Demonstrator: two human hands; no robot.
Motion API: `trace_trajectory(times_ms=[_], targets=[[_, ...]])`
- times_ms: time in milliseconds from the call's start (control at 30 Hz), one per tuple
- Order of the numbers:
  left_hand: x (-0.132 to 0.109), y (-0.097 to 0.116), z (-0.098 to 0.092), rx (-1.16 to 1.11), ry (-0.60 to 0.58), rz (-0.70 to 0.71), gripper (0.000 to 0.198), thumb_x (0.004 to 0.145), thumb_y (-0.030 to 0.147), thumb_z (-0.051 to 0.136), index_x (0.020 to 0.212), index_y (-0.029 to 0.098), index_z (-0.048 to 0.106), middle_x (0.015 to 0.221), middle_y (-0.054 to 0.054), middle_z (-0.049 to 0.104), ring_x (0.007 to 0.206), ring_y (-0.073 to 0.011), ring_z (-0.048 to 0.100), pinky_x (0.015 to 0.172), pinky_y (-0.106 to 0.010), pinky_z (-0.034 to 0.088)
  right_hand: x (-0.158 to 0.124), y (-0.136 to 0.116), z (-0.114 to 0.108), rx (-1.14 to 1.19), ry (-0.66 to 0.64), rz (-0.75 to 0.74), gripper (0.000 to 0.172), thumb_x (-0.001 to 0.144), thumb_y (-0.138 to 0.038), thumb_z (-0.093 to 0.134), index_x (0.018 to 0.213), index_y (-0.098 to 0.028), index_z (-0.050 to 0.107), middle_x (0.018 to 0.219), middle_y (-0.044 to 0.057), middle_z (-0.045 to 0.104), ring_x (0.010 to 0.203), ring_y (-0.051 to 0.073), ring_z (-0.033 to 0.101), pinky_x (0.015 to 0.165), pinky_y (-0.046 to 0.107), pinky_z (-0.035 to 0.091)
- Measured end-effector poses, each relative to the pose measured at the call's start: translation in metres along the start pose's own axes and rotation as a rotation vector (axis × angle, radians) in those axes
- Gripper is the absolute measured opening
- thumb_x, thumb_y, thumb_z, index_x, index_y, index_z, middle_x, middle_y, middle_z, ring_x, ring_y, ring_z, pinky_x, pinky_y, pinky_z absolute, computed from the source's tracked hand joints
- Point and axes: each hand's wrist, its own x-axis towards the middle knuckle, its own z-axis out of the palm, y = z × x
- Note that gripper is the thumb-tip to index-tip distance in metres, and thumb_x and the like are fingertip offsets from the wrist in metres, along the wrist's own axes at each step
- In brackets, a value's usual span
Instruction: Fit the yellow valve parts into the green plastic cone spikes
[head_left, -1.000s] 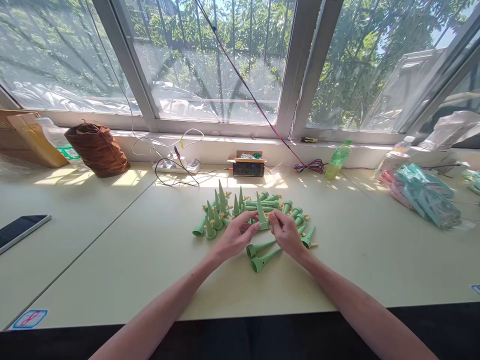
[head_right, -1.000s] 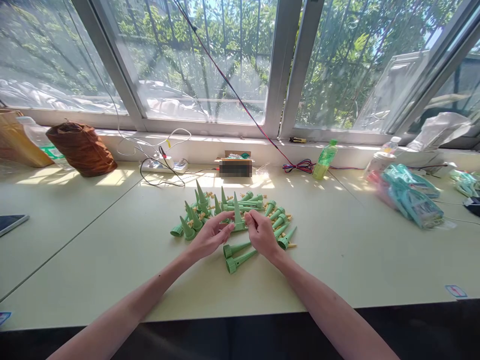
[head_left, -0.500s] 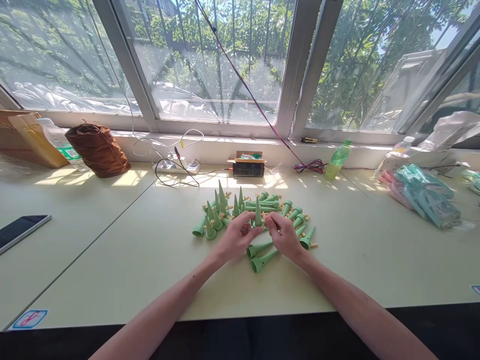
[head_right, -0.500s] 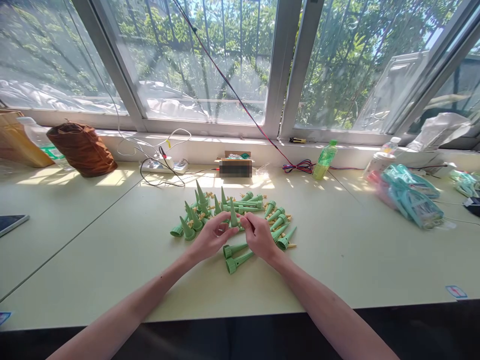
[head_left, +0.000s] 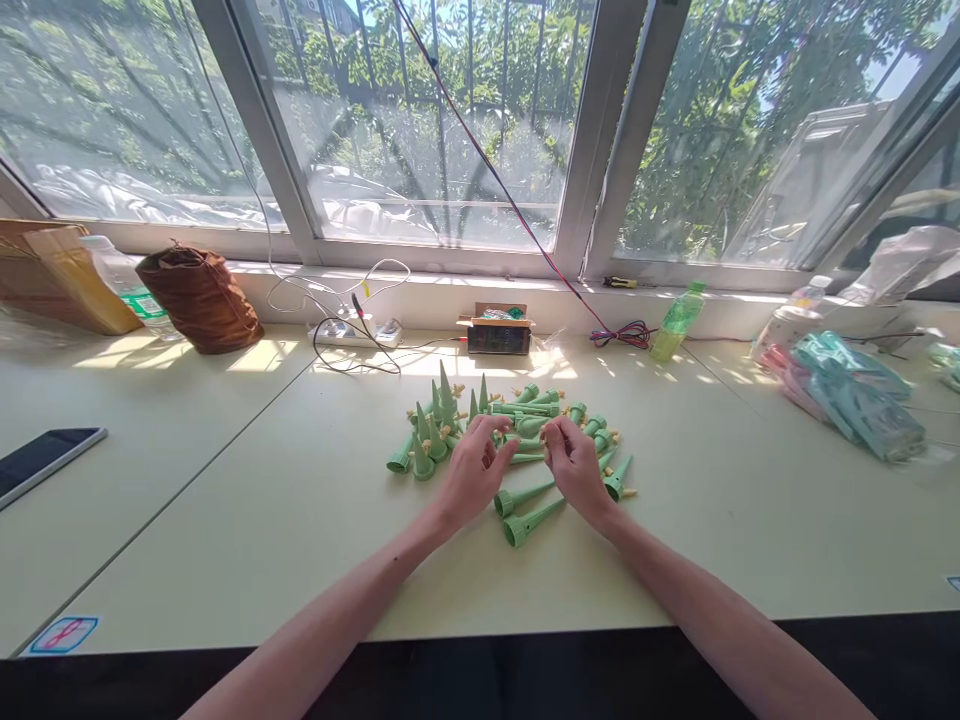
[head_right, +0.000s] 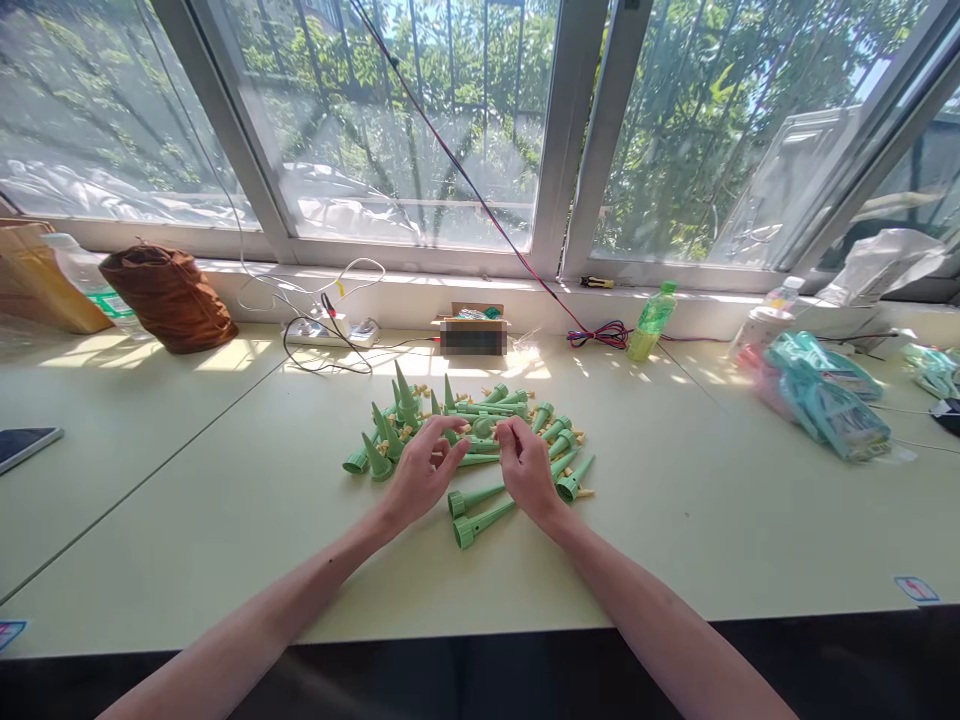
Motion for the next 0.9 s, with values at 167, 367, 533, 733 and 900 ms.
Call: trace_trajectory(times_ms=[167, 367, 533, 733, 900], targets=[[0.002, 0.003, -0.002, -0.061, -0.097, -0.063, 0.05, 0.099, 0.05, 0.04, 0.071, 0.014, 0.06, 0.065, -0.001, 0.057, 0.06, -0.011, 0.049, 0.055, -0.022, 0.037, 0.0, -0.003, -0.002, -0.03, -0.056, -0.076, 0.031, 0.101, -0.041, 0.043, 0.078, -0.021, 0.049, 0.058, -0.004, 0.043, 0.051, 0.012, 0.037, 0.049, 0.025, 0.031], [0.001, 0.009, -0.005, -0.144, -0.181, -0.148, 0.058, 0.098, 0.056, 0.036, 0.066, 0.014, 0.06, 0.052, 0.001, 0.051, 0.054, -0.0112, 0.047, 0.056, -0.023, 0.038, 0.0, -0.009, -0.002, -0.057, -0.144, -0.154, 0.031, 0.1, -0.037, 0.045, 0.076, -0.02, 0.051, 0.059, -0.004, 0.046, 0.053, 0.011, 0.038, 0.052, 0.024, 0.033], [0.002, 0.009, -0.007, -0.201, -0.22, -0.189, 0.056, 0.096, 0.059, 0.039, 0.074, 0.013, 0.063, 0.048, 0.003, 0.048, 0.047, -0.0102, 0.043, 0.05, -0.022, 0.035, 0.0, -0.009, -0.003, -0.07, -0.137, -0.135, 0.033, 0.1, -0.04, 0.043, 0.075, -0.02, 0.051, 0.059, -0.004, 0.047, 0.052, 0.011, 0.04, 0.051, 0.024, 0.033], [0.002, 0.012, -0.009, -0.299, -0.317, -0.289, 0.053, 0.095, 0.059, 0.04, 0.08, 0.014, 0.062, 0.048, 0.004, 0.045, 0.043, -0.0081, 0.037, 0.044, -0.02, 0.029, 0.001, -0.007, -0.004, -0.069, -0.129, -0.117, 0.035, 0.101, -0.042, 0.042, 0.073, -0.021, 0.046, 0.057, -0.004, 0.046, 0.05, 0.011, 0.039, 0.051, 0.024, 0.032], [0.003, 0.013, -0.01, -0.302, -0.318, -0.271, 0.045, 0.094, 0.055, 0.048, 0.072, 0.016, 0.049, 0.055, 0.005, 0.041, 0.048, -0.0077, 0.039, 0.044, -0.02, 0.031, 0.0, -0.005, -0.004, -0.051, -0.13, -0.09, 0.039, 0.102, -0.043, 0.04, 0.07, -0.022, 0.041, 0.054, -0.005, 0.042, 0.049, 0.011, 0.037, 0.05, 0.025, 0.03]])
